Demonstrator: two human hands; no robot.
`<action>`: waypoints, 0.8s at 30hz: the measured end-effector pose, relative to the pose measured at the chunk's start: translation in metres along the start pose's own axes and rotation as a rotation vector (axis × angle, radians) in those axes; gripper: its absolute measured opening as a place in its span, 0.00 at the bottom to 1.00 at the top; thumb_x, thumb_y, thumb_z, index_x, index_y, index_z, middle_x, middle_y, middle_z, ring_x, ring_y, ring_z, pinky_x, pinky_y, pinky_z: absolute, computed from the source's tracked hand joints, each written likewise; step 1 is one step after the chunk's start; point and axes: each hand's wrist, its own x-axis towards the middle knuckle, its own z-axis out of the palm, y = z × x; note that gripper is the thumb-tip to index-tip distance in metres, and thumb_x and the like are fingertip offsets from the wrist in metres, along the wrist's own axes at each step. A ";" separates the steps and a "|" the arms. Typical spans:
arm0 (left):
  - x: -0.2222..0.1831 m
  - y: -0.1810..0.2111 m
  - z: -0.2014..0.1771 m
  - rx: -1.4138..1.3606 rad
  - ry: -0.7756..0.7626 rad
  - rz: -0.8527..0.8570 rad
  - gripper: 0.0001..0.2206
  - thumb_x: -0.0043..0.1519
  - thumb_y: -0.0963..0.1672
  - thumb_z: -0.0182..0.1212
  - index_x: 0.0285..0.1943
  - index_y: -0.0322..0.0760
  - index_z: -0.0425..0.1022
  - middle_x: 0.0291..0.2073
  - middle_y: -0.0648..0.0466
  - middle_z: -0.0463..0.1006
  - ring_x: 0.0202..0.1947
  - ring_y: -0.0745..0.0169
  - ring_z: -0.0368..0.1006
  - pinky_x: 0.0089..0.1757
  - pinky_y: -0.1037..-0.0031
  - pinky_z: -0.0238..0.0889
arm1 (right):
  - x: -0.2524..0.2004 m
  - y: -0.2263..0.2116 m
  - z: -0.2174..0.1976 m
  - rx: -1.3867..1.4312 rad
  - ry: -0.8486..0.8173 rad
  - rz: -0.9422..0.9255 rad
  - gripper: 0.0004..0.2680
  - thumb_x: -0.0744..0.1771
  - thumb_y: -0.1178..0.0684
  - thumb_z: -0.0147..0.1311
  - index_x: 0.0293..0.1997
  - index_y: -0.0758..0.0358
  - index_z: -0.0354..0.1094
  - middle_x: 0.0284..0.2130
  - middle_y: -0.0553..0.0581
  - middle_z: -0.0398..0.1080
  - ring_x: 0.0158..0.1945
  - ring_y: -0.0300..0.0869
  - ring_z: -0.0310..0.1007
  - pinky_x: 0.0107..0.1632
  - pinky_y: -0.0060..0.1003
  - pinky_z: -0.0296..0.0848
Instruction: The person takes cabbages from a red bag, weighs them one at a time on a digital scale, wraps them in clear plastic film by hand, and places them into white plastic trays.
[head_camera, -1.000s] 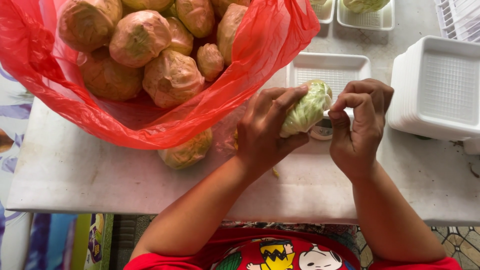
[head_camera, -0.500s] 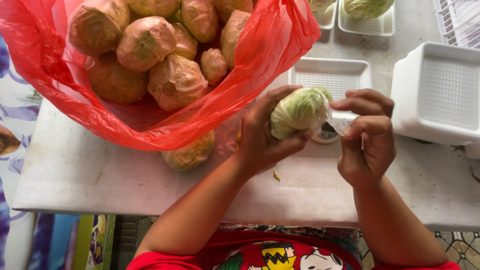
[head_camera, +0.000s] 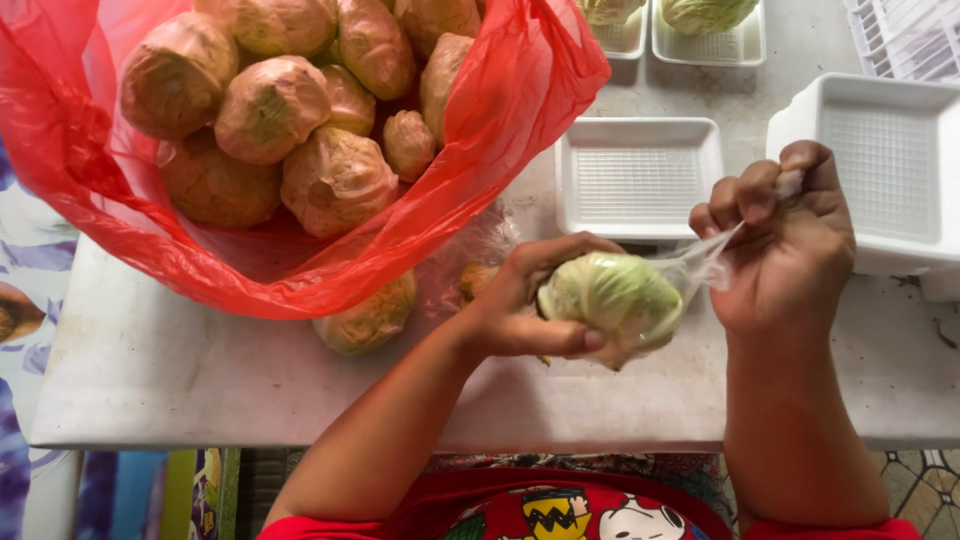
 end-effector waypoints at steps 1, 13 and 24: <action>-0.003 -0.004 -0.001 -0.018 -0.018 -0.002 0.28 0.54 0.46 0.73 0.62 0.33 0.70 0.51 0.54 0.75 0.49 0.66 0.72 0.49 0.74 0.68 | 0.003 0.000 -0.005 0.068 0.044 0.060 0.10 0.66 0.64 0.39 0.39 0.50 0.65 0.23 0.48 0.55 0.27 0.39 0.48 0.34 0.34 0.53; 0.001 0.005 -0.004 0.266 0.056 0.177 0.27 0.54 0.44 0.72 0.63 0.39 0.69 0.52 0.52 0.76 0.49 0.61 0.74 0.49 0.70 0.69 | -0.004 -0.010 0.000 -0.830 -0.461 -0.165 0.15 0.68 0.40 0.53 0.53 0.59 0.72 0.31 0.46 0.55 0.33 0.33 0.51 0.41 0.27 0.53; 0.003 0.012 0.009 -0.224 0.167 0.002 0.35 0.62 0.49 0.62 0.77 0.44 0.48 0.62 0.47 0.62 0.59 0.55 0.65 0.52 0.65 0.72 | -0.019 0.008 0.019 -0.199 -0.389 -0.150 0.08 0.72 0.47 0.53 0.40 0.57 0.64 0.40 0.53 0.60 0.43 0.39 0.66 0.48 0.28 0.69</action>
